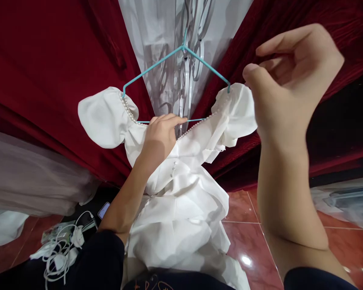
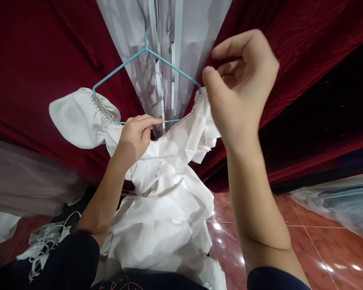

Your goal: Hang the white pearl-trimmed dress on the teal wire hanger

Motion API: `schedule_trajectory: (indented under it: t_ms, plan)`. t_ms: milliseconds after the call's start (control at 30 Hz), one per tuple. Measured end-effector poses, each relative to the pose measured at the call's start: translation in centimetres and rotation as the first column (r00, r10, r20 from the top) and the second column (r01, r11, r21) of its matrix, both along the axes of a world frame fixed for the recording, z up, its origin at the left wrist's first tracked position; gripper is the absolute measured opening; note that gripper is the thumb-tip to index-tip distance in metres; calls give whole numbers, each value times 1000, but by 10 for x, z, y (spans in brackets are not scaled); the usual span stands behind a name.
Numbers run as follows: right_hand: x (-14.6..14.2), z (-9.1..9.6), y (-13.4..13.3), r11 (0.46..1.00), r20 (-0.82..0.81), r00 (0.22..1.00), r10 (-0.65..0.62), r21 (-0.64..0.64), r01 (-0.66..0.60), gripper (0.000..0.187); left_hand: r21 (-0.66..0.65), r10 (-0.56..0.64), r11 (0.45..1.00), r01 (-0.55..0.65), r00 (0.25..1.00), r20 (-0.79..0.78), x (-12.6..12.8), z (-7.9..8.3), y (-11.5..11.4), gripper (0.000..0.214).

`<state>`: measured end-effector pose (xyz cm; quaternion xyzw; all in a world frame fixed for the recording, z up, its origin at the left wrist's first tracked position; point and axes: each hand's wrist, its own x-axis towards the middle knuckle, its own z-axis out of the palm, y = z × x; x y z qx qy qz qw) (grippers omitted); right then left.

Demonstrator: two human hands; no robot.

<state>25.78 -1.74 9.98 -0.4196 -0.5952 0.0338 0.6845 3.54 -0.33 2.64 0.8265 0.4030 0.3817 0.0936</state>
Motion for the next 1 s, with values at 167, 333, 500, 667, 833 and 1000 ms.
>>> schedule_trajectory:
  t_ms: [167,333,500,667,833,1000]
  plan:
    - [-26,-69,-5,987,480,863,160,-82,-137,21,19,-14,1000,14,1000,-8,3,-2,0,49]
    - [-37,-125,10,992,602,790,-116,35,119,32,214,-140,969,127,989,44,4,-19,0,37]
    - [-46,-125,4,990,460,877,-138,93,107,30,482,19,859,-174,951,308,-14,-13,-12,30]
    - [-51,-121,-1,995,479,874,-77,-18,98,28,479,385,674,-562,821,421,-59,11,0,35]
    - [-48,-105,-2,985,411,909,-69,-114,126,19,210,321,878,-429,856,405,-89,26,26,20]
    - [-44,-82,-2,963,415,910,1,-246,111,15,74,409,858,-508,764,499,-122,31,43,25]
